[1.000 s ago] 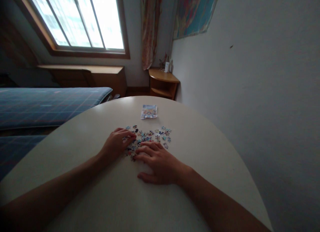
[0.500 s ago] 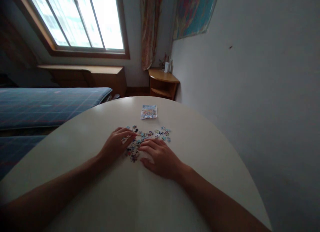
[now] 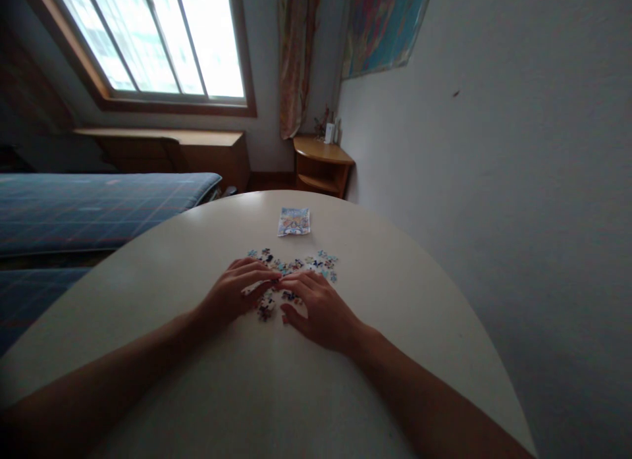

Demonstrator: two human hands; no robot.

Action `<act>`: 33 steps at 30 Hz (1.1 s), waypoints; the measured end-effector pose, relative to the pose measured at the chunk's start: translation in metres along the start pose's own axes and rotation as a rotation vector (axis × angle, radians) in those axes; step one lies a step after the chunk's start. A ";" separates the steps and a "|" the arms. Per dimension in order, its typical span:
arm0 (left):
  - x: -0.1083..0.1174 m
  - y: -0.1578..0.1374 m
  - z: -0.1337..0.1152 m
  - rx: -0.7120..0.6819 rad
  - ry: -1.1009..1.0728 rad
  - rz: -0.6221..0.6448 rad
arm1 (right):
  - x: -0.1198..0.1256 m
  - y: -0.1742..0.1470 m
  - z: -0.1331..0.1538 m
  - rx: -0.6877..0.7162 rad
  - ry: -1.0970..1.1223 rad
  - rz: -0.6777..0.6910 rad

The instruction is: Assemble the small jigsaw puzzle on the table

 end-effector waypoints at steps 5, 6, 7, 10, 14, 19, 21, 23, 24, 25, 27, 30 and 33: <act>0.004 0.000 0.000 0.001 0.003 -0.023 | 0.001 0.000 0.000 0.000 0.011 -0.003; 0.005 0.000 0.000 0.002 0.004 -0.029 | 0.001 0.000 0.000 -0.003 0.012 -0.003; 0.006 0.000 0.001 0.008 0.004 -0.033 | 0.001 0.000 0.000 -0.008 0.013 -0.001; 0.005 -0.001 0.007 0.058 0.003 -0.033 | 0.000 0.000 -0.002 -0.027 0.015 0.014; 0.005 -0.002 0.018 0.154 0.015 -0.041 | -0.001 0.000 -0.005 -0.058 0.014 0.033; 0.017 -0.006 0.036 0.284 0.037 -0.114 | -0.003 0.000 -0.005 -0.064 0.001 0.053; 0.023 -0.009 0.045 0.346 0.075 -0.142 | -0.005 0.000 -0.005 -0.061 -0.009 0.073; 0.028 -0.012 0.054 0.414 0.135 -0.153 | -0.007 0.000 -0.004 -0.057 -0.020 0.092; 0.030 -0.014 0.058 0.447 0.168 -0.153 | -0.008 0.000 -0.003 -0.052 -0.026 0.097; 0.031 -0.015 0.061 0.477 0.198 -0.148 | -0.008 0.000 -0.003 -0.047 -0.032 0.102; 0.031 -0.018 0.067 0.531 0.242 -0.132 | -0.009 0.000 -0.002 -0.037 -0.043 0.110; 0.029 -0.021 0.075 0.597 0.265 -0.105 | -0.010 0.000 -0.001 -0.030 -0.048 0.126; 0.027 -0.023 0.081 0.639 0.269 -0.096 | -0.012 0.001 -0.001 -0.031 -0.048 0.144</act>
Point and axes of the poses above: each hand's wrist, its own y-axis towards the middle knuckle, its own x-axis out of the back of the hand, z = x × y, the point moved 10 cm from there along y, towards the middle knuckle, and after that the axes turned 9 degrees about z, right-handed, at the moved point
